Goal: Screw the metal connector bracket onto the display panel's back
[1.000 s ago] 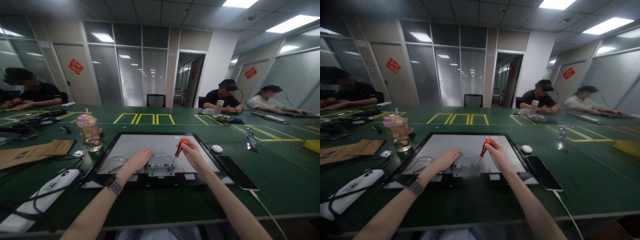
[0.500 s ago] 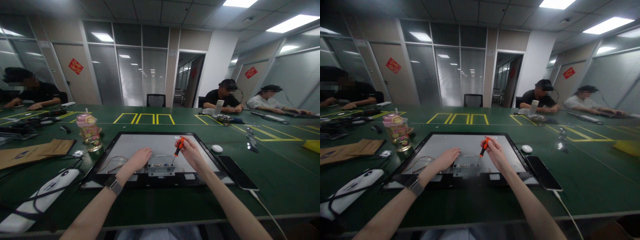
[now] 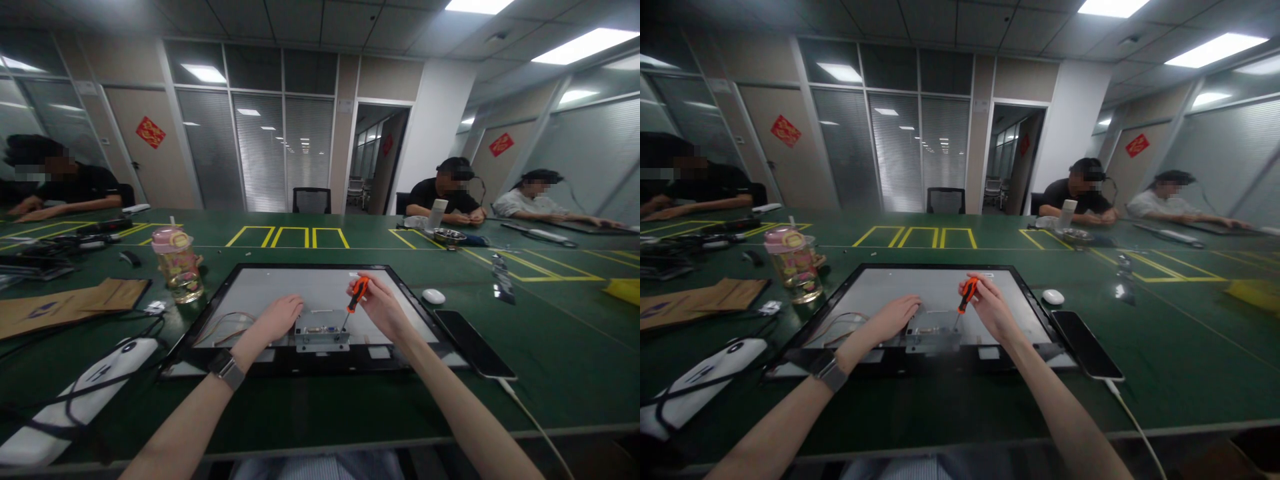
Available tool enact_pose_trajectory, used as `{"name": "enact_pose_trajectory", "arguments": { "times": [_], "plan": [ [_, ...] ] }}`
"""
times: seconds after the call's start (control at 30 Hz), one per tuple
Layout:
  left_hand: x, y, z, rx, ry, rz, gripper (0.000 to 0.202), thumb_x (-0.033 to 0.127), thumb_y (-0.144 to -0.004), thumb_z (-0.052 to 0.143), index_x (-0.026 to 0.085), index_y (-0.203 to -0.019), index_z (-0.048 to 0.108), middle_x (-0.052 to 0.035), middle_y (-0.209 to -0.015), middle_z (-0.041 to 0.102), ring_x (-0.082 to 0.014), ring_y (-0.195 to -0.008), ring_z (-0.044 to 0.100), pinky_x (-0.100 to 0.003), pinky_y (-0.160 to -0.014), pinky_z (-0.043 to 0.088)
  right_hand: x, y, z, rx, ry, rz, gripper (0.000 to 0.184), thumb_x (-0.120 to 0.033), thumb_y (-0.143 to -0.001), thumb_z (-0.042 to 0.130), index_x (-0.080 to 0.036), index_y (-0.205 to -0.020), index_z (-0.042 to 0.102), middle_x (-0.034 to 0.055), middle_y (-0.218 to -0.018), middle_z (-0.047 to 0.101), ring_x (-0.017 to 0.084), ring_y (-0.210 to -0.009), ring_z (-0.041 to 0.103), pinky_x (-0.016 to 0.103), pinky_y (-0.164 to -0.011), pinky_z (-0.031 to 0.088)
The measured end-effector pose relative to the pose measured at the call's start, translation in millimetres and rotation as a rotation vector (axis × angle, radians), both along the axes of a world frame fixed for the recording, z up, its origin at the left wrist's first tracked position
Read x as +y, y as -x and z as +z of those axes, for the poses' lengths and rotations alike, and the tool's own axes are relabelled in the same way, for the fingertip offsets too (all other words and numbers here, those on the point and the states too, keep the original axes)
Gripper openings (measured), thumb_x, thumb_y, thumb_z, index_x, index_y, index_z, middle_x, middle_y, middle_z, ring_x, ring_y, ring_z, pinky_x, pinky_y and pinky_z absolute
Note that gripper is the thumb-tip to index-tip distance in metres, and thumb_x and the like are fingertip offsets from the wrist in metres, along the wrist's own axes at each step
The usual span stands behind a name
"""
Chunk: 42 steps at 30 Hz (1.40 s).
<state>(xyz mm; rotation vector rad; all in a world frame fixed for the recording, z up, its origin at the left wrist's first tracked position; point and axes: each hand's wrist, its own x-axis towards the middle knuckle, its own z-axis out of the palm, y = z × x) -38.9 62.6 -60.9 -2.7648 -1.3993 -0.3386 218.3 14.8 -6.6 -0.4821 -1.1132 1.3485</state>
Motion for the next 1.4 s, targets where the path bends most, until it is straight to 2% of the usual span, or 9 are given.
{"name": "enact_pose_trajectory", "arguments": {
  "times": [0.13, 0.23, 0.33, 0.47, 0.63, 0.87, 1.1, 1.4],
  "plan": [
    [0.8, 0.1, -0.6, -0.021, 0.021, 0.013, 0.038, 0.026, -0.095, 0.023, 0.014, -0.119, 0.050, -0.0110, -0.129, 0.050, -0.0188, -0.120, 0.045, -0.036, -0.101, 0.032, 1.5, -0.5, -1.9, 0.013, -0.012, -0.048, 0.015, -0.032, -0.072, 0.068, -0.026, -0.087, 0.068, 0.0004, -0.087, 0.066, 0.017, -0.084, 0.061, 0.042, -0.097, 0.037],
    [0.9, -0.3, -0.5, 0.001, 0.025, 0.006, 0.038, 0.024, -0.094, 0.024, 0.013, -0.119, 0.050, -0.0115, -0.129, 0.050, -0.0193, -0.120, 0.044, -0.036, -0.102, 0.031, 1.3, -0.5, -2.3, -0.004, -0.009, -0.074, 0.019, -0.032, -0.073, 0.068, -0.026, -0.090, 0.067, 0.0003, -0.083, 0.066, 0.016, -0.083, 0.060, 0.042, -0.097, 0.037],
    [0.4, -1.2, 0.3, -0.022, 0.022, 0.008, 0.039, 0.026, -0.095, 0.023, 0.013, -0.118, 0.051, -0.0116, -0.129, 0.050, -0.0200, -0.120, 0.045, -0.037, -0.101, 0.033, 0.1, 0.3, -0.9, -0.010, 0.000, -0.069, 0.024, -0.034, -0.075, 0.065, -0.026, -0.098, 0.065, 0.0023, -0.085, 0.068, 0.019, -0.086, 0.061, 0.044, -0.095, 0.037],
    [-1.3, -2.3, 2.4, -0.043, 0.032, 0.003, 0.040, 0.027, -0.095, 0.022, 0.013, -0.116, 0.052, -0.0118, -0.126, 0.052, -0.0204, -0.119, 0.046, -0.037, -0.101, 0.033, 0.0, 1.0, 0.3, -0.002, 0.024, -0.063, 0.021, -0.038, -0.075, 0.065, -0.025, -0.092, 0.066, 0.0037, -0.088, 0.068, 0.021, -0.089, 0.061, 0.046, -0.094, 0.039],
    [0.4, -0.7, 0.3, -0.025, 0.034, 0.011, 0.039, 0.028, -0.095, 0.022, 0.014, -0.117, 0.051, -0.0110, -0.129, 0.050, -0.0197, -0.120, 0.044, -0.037, -0.101, 0.032, 3.8, -1.3, -3.6, 0.026, 0.006, -0.097, 0.013, -0.035, -0.072, 0.068, -0.026, -0.081, 0.068, 0.0004, -0.085, 0.066, 0.017, -0.085, 0.060, 0.043, -0.095, 0.040],
    [0.9, -0.7, -0.6, 0.002, 0.012, 0.015, 0.039, 0.027, -0.095, 0.023, 0.014, -0.118, 0.051, -0.0106, -0.128, 0.051, -0.0196, -0.120, 0.044, -0.036, -0.101, 0.033, 4.0, -2.1, -1.5, 0.027, 0.058, -0.094, 0.022, -0.036, -0.074, 0.066, -0.025, -0.092, 0.067, 0.0024, -0.084, 0.069, 0.019, -0.084, 0.062, 0.043, -0.093, 0.040],
    [0.1, 0.1, 0.2, 0.043, -0.021, -0.019, 0.038, 0.023, -0.094, 0.023, 0.013, -0.118, 0.051, -0.0120, -0.127, 0.051, -0.0206, -0.120, 0.045, -0.037, -0.099, 0.035, 5.6, -2.0, -4.7, 0.069, 0.029, -0.071, 0.012, -0.031, -0.071, 0.069, -0.025, -0.082, 0.068, -0.0011, -0.085, 0.066, 0.014, -0.083, 0.059, 0.041, -0.095, 0.040],
    [-0.4, -1.7, 1.6, -0.001, -0.018, -0.004, 0.041, 0.028, -0.095, 0.021, 0.011, -0.118, 0.051, -0.0122, -0.125, 0.053, -0.0206, -0.118, 0.047, -0.037, -0.099, 0.036, 1.5, 0.8, -0.1, -0.005, -0.012, -0.081, 0.027, -0.035, -0.077, 0.062, -0.025, -0.103, 0.064, 0.0029, -0.088, 0.069, 0.019, -0.088, 0.061, 0.043, -0.095, 0.037]
  ]
}}
